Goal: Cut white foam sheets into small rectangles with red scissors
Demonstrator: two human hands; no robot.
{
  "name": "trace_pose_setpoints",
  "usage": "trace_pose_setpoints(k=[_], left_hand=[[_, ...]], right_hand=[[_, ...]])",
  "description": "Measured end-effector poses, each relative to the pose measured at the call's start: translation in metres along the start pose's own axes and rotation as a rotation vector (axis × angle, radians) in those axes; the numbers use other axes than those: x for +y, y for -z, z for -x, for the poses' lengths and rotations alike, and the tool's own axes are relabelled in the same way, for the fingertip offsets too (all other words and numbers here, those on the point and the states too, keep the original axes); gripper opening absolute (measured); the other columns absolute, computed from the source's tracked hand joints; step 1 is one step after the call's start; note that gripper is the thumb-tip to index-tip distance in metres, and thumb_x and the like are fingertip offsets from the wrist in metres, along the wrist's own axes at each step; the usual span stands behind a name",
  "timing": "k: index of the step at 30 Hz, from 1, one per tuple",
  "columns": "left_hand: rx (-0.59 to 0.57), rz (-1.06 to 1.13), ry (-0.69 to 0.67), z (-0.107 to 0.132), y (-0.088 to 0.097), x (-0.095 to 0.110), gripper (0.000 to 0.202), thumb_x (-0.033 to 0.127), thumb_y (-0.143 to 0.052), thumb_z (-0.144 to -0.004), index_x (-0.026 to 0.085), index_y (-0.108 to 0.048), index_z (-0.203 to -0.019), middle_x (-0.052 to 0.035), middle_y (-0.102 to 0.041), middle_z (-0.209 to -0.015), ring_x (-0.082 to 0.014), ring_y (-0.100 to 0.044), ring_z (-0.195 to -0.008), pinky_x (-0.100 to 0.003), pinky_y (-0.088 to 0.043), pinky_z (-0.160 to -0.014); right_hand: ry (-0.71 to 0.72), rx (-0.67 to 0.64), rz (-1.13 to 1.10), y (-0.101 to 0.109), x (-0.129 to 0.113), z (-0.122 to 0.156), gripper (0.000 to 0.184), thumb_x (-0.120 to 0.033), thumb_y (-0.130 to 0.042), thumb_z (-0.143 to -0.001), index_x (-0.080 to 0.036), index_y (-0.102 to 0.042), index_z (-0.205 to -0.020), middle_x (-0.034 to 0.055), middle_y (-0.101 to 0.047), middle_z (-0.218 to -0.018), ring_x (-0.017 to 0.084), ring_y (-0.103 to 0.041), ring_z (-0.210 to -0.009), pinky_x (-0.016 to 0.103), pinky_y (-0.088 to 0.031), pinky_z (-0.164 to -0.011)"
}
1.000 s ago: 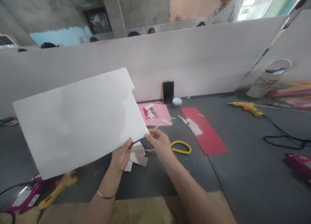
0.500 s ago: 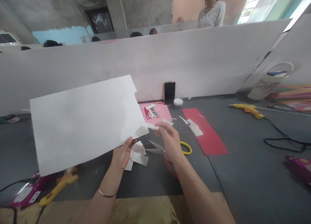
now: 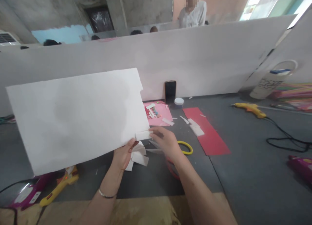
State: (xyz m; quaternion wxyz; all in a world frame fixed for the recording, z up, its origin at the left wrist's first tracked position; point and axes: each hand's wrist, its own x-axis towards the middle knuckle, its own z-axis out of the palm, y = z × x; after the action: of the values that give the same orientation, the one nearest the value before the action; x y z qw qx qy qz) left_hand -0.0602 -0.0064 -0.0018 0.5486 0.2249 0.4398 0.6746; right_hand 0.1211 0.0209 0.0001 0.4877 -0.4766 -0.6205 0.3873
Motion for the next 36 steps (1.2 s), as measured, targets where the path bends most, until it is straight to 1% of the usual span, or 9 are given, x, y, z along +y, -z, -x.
trace_pose_setpoints(k=[4,9,12,14,18,21,25,30,36], left_hand=[[0.044,-0.023,-0.017,0.0,-0.001,-0.001,0.057,0.021,-0.091,-0.047,0.017,-0.073,-0.101,-0.0075,-0.078,-0.095,-0.0269,-0.071,-0.095,-0.043,-0.057,-0.088],[0.038,-0.05,-0.019,0.0,0.002,-0.004,0.046,0.024,-0.091,-0.049,0.014,-0.074,-0.09,-0.0087,-0.078,-0.092,-0.027,-0.071,-0.095,-0.043,-0.056,-0.09],[0.014,-0.055,-0.039,0.0,0.003,-0.005,0.048,0.025,-0.091,-0.05,0.016,-0.074,-0.094,-0.0079,-0.078,-0.094,-0.0268,-0.07,-0.098,-0.042,-0.055,-0.092],[0.006,-0.053,-0.042,0.001,0.002,-0.005,0.05,0.026,-0.091,-0.051,0.016,-0.074,-0.097,-0.0073,-0.078,-0.093,-0.0271,-0.07,-0.1,-0.042,-0.054,-0.095],[-0.003,-0.03,-0.043,0.002,-0.001,-0.002,0.053,0.026,-0.091,-0.049,0.016,-0.074,-0.099,-0.008,-0.078,-0.096,-0.029,-0.069,-0.104,-0.042,-0.053,-0.096],[-0.005,-0.03,-0.044,0.003,-0.003,0.0,0.055,0.025,-0.091,-0.049,0.017,-0.074,-0.1,-0.0081,-0.077,-0.099,-0.0297,-0.068,-0.106,-0.042,-0.053,-0.095],[0.017,-0.043,-0.027,0.003,-0.004,0.002,0.057,0.024,-0.091,-0.048,0.017,-0.073,-0.102,-0.0079,-0.077,-0.098,-0.0285,-0.068,-0.104,-0.041,-0.053,-0.096],[-0.022,-0.016,-0.003,0.002,-0.002,0.001,0.055,0.022,-0.09,-0.051,0.015,-0.073,-0.103,-0.0095,-0.077,-0.101,-0.028,-0.069,-0.104,-0.042,-0.052,-0.098],[-0.031,0.005,0.009,0.001,0.0,0.002,0.055,0.019,-0.089,-0.051,0.015,-0.073,-0.103,-0.0103,-0.076,-0.105,-0.0278,-0.069,-0.104,-0.042,-0.052,-0.097]], right_hand=[[0.043,0.062,0.018,-0.002,-0.006,0.002,0.022,-0.036,-0.067,-0.078,-0.024,-0.076,-0.095,0.0045,-0.075,-0.088,0.021,-0.066,-0.078,0.034,-0.051,-0.076],[0.041,0.076,0.048,-0.003,-0.008,0.002,0.025,-0.036,-0.067,-0.078,-0.024,-0.076,-0.098,0.0046,-0.075,-0.086,0.021,-0.065,-0.074,0.034,-0.05,-0.074],[0.016,0.1,0.075,-0.004,-0.01,0.002,0.03,-0.035,-0.066,-0.078,-0.023,-0.073,-0.106,0.0033,-0.073,-0.083,0.02,-0.063,-0.072,0.033,-0.049,-0.072],[0.001,0.118,0.074,-0.006,-0.011,0.002,0.032,-0.036,-0.067,-0.078,-0.023,-0.071,-0.106,0.0025,-0.072,-0.079,0.019,-0.062,-0.07,0.032,-0.048,-0.071],[-0.035,0.158,0.046,-0.011,-0.008,0.002,0.033,-0.04,-0.069,-0.076,-0.021,-0.072,-0.102,0.0039,-0.072,-0.082,0.02,-0.063,-0.073,0.033,-0.048,-0.073],[-0.098,0.115,-0.026,-0.013,-0.003,0.001,0.029,-0.044,-0.067,-0.078,-0.021,-0.073,-0.094,0.0049,-0.074,-0.085,0.021,-0.065,-0.076,0.033,-0.049,-0.073],[-0.149,0.072,-0.129,-0.015,-0.001,0.0,0.028,-0.047,-0.067,-0.077,-0.02,-0.072,-0.085,0.0039,-0.072,-0.076,0.02,-0.064,-0.071,0.03,-0.047,-0.065],[-0.196,0.087,-0.2,-0.016,-0.004,-0.001,0.028,-0.047,-0.071,-0.072,-0.02,-0.071,-0.08,0.0021,-0.069,-0.069,0.018,-0.06,-0.064,0.027,-0.043,-0.057],[-0.197,0.096,-0.222,-0.016,-0.008,-0.001,0.03,-0.048,-0.073,-0.069,-0.019,-0.071,-0.077,0.0003,-0.067,-0.064,0.016,-0.057,-0.06,0.026,-0.041,-0.055]])
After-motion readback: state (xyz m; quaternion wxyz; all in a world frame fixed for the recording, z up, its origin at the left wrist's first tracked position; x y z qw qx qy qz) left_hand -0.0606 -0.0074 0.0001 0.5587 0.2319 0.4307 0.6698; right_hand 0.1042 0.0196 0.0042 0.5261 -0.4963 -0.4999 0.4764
